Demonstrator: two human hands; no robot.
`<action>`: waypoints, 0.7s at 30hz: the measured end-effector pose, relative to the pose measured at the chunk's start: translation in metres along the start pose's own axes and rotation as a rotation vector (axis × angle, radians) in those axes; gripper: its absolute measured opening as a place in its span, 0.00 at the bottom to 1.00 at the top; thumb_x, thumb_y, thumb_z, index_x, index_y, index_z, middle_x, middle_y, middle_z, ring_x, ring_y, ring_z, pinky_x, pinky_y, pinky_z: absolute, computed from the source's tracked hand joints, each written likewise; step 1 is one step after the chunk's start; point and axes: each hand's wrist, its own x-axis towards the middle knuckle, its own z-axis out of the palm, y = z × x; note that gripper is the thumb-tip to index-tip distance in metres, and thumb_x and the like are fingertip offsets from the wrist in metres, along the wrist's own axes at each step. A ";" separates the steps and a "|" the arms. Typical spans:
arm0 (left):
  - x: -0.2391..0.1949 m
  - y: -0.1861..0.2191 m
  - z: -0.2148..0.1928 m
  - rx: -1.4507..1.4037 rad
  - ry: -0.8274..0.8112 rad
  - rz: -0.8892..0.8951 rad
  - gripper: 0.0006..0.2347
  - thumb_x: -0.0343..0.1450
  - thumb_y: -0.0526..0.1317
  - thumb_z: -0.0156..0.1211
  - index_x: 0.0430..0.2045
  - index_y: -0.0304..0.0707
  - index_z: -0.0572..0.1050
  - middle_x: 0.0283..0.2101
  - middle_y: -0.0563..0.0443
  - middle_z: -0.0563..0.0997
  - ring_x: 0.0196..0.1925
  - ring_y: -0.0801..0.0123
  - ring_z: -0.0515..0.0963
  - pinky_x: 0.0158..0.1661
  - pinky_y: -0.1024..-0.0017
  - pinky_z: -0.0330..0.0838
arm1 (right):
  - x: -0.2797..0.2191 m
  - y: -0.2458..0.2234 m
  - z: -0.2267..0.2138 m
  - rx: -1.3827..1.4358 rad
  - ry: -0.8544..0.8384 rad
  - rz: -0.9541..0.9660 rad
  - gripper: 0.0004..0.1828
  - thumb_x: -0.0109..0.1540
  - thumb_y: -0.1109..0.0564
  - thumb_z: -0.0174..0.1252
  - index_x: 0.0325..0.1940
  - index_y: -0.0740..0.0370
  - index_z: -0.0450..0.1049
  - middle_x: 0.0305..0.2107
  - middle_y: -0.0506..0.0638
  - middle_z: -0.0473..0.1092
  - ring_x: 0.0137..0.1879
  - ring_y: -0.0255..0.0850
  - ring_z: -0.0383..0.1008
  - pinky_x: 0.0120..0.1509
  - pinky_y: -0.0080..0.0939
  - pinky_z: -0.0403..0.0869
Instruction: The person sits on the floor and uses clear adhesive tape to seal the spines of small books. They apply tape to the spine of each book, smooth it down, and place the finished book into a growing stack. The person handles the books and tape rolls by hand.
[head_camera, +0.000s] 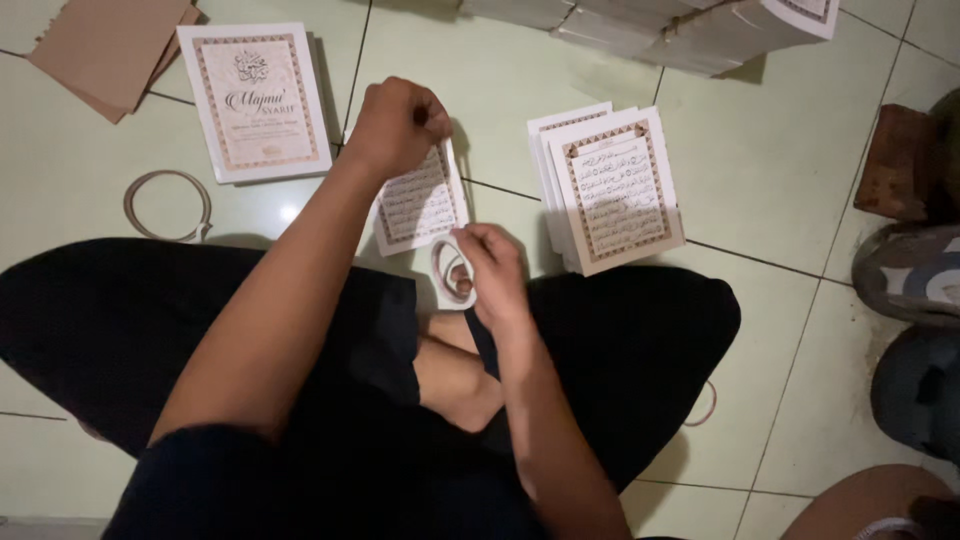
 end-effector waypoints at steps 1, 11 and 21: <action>0.012 -0.012 0.007 0.002 -0.002 -0.004 0.06 0.70 0.33 0.65 0.22 0.41 0.83 0.27 0.55 0.85 0.30 0.75 0.81 0.32 0.74 0.75 | 0.003 0.007 0.000 0.001 0.000 0.004 0.03 0.63 0.63 0.63 0.35 0.63 0.76 0.26 0.50 0.70 0.24 0.34 0.65 0.18 0.32 0.61; 0.041 -0.047 0.030 -0.027 0.191 0.035 0.08 0.65 0.30 0.63 0.16 0.42 0.83 0.18 0.58 0.83 0.24 0.80 0.81 0.30 0.76 0.78 | 0.022 0.038 0.002 -0.030 0.249 0.134 0.03 0.61 0.59 0.62 0.36 0.61 0.78 0.20 0.48 0.66 0.18 0.34 0.63 0.18 0.31 0.54; 0.047 -0.056 0.036 -0.076 0.234 0.034 0.08 0.65 0.31 0.64 0.17 0.44 0.86 0.17 0.58 0.83 0.22 0.82 0.81 0.29 0.80 0.78 | 0.030 0.045 0.003 -0.012 0.328 0.158 0.06 0.60 0.55 0.65 0.33 0.60 0.78 0.16 0.44 0.61 0.20 0.30 0.58 0.17 0.30 0.53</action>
